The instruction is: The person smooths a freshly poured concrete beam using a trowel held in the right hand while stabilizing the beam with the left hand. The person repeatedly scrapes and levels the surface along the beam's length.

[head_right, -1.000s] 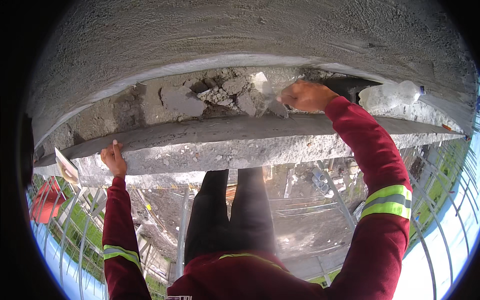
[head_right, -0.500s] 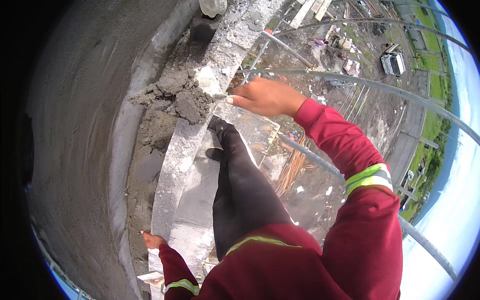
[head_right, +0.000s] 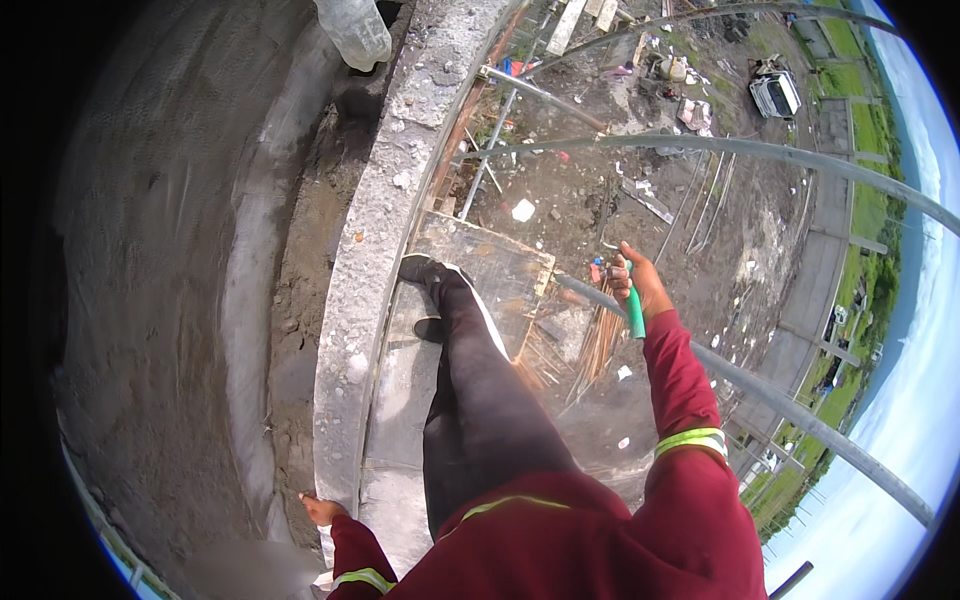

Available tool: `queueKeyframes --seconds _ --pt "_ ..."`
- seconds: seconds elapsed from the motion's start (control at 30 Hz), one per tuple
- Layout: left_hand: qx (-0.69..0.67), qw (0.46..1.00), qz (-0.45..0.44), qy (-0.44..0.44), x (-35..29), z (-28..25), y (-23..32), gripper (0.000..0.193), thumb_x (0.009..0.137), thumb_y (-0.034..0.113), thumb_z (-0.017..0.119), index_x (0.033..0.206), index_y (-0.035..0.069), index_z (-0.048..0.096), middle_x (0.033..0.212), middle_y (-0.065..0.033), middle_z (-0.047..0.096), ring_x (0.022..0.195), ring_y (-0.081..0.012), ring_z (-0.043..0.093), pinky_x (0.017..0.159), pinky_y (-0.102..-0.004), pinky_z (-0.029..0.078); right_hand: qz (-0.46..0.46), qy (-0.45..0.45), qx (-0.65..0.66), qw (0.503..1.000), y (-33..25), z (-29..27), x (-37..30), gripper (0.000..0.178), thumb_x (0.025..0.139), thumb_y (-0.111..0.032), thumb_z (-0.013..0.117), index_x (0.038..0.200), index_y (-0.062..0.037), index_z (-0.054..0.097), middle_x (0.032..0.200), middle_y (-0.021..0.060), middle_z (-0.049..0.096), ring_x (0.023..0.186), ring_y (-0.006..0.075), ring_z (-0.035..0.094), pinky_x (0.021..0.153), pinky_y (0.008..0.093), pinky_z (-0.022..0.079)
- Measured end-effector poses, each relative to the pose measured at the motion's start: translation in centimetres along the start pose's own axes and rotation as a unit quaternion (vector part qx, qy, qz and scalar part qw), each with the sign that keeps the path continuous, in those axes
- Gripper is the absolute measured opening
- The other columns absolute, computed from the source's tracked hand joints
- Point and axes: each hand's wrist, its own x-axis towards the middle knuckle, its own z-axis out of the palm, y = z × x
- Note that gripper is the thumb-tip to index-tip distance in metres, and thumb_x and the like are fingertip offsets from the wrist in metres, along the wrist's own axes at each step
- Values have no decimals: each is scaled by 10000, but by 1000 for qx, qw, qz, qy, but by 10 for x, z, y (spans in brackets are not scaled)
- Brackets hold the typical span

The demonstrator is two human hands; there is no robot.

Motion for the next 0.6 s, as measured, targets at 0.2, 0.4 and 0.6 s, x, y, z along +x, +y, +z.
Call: queueKeyframes --seconds 0.2,0.4,0.6 --pt "-93 995 21 19 -5 11 -20 699 1063 577 486 969 -34 814 919 -204 789 875 -341 725 859 -462 536 -271 62 -522 806 -7 149 -63 345 1078 -362 551 832 -120 559 658 -23 525 495 109 480 462 269 389" --pt "-59 983 138 110 -16 16 -22 489 1065 400 568 784 79 806 780 -77 767 744 -307 630 825 -439 463 -393 -201 -846 298 28 369 -69 266 1054 -251 640 959 -8 589 714 141 574 619 309 627 583 426 478" --pt "-46 990 104 80 -28 4 -4 440 1068 387 584 779 108 765 730 -63 707 841 -257 618 969 -440 424 -423 -379 -820 -73 94 522 68 302 1093 -337 556 1008 -56 628 696 186 649 724 446 668 628 558 530"
